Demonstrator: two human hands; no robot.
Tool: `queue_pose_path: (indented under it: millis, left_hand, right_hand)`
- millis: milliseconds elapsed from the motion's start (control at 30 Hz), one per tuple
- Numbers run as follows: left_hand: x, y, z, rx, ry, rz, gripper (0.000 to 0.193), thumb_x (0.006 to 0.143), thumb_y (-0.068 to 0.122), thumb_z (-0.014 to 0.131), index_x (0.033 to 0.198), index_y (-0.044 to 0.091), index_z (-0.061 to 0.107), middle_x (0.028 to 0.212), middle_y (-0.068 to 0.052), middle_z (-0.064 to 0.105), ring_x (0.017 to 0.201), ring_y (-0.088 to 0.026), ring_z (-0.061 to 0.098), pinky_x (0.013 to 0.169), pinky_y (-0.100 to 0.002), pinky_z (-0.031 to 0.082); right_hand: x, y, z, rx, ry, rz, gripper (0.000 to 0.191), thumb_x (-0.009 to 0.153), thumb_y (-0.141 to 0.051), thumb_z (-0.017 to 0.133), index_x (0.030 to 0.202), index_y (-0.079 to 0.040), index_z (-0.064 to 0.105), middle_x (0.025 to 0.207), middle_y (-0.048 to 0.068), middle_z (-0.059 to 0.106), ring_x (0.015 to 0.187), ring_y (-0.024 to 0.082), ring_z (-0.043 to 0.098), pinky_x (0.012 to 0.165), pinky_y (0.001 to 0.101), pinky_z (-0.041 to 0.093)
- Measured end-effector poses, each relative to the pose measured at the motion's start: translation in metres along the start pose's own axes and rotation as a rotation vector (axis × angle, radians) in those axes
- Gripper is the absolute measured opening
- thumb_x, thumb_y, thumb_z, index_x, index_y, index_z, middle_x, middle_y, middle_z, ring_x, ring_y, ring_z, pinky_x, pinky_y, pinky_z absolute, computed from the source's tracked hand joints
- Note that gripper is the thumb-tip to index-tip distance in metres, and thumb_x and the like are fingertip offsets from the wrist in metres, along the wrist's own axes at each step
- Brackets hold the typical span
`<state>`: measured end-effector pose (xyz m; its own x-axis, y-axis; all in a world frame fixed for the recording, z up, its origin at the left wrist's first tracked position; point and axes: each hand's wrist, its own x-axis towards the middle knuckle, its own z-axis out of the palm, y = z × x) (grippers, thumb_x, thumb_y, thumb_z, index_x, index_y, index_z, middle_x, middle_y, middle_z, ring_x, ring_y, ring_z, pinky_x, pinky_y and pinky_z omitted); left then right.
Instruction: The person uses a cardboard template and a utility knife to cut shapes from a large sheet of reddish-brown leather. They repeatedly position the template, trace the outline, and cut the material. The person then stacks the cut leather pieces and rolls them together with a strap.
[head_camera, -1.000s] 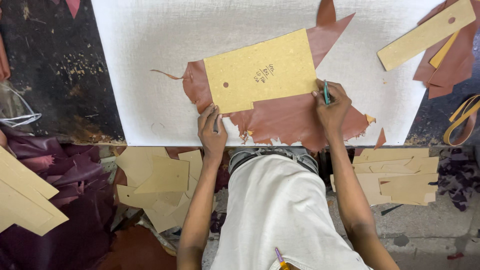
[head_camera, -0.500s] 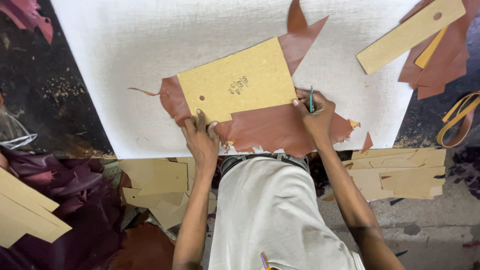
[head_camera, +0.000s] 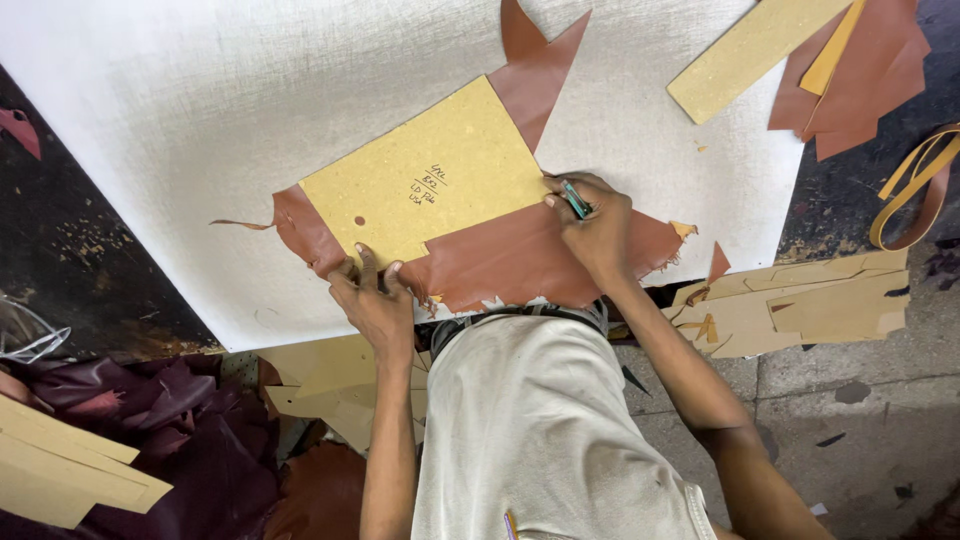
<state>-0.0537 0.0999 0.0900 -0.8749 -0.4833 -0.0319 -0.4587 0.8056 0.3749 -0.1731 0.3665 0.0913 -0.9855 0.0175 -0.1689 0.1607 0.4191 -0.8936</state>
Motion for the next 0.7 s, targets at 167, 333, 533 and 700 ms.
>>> queue_pose_path:
  millis: [167,333,533,700]
  left_hand:
    - [-0.009,-0.011,0.009,-0.063,0.090,0.003,0.052,0.088,0.011,0.083,0.136,-0.002,0.067,0.124,-0.019,0.053,0.114,-0.036,0.053,0.095,-0.047,0.048]
    - [-0.018,-0.031,0.021,-0.298,0.169,-0.016,0.042,0.095,0.003,0.074,0.135,-0.001,0.066,0.135,-0.021,0.052,0.123,-0.033,0.057,0.101,-0.040,0.053]
    - [-0.018,-0.051,0.024,-0.400,0.216,-0.037,0.028,0.099,-0.006,0.064,0.126,-0.002,0.072,0.134,-0.017,0.062,0.125,-0.029,0.064,0.105,-0.036,0.057]
    - [-0.018,-0.059,0.020,-0.487,0.174,-0.071,0.026,0.099,-0.007,0.062,0.122,-0.004,0.073,0.133,-0.017,0.064,0.121,-0.026,0.066,0.101,-0.037,0.058]
  right_hand:
    - [-0.005,-0.005,0.001,-0.069,-0.002,-0.097,0.023,0.086,0.006,0.077,0.108,-0.001,0.077,0.106,0.015,0.076,0.091,0.025,0.074,0.079,0.0319,0.056]
    - [-0.006,0.002,0.004,-0.136,-0.003,-0.156,0.028,0.084,0.010,0.073,0.108,-0.004,0.079,0.105,0.014,0.076,0.092,0.026,0.072,0.079,0.0332,0.057]
    - [-0.012,0.009,0.007,-0.166,-0.040,-0.214,0.059,0.069,0.022,0.055,0.117,-0.005,0.077,0.116,0.011,0.072,0.108,0.026,0.066,0.086,0.0325,0.058]
    - [-0.015,0.006,0.010,-0.131,-0.059,-0.183,0.064,0.069,0.023,0.053,0.122,-0.004,0.075,0.121,0.009,0.068,0.112,0.024,0.065,0.090,0.0307,0.059]
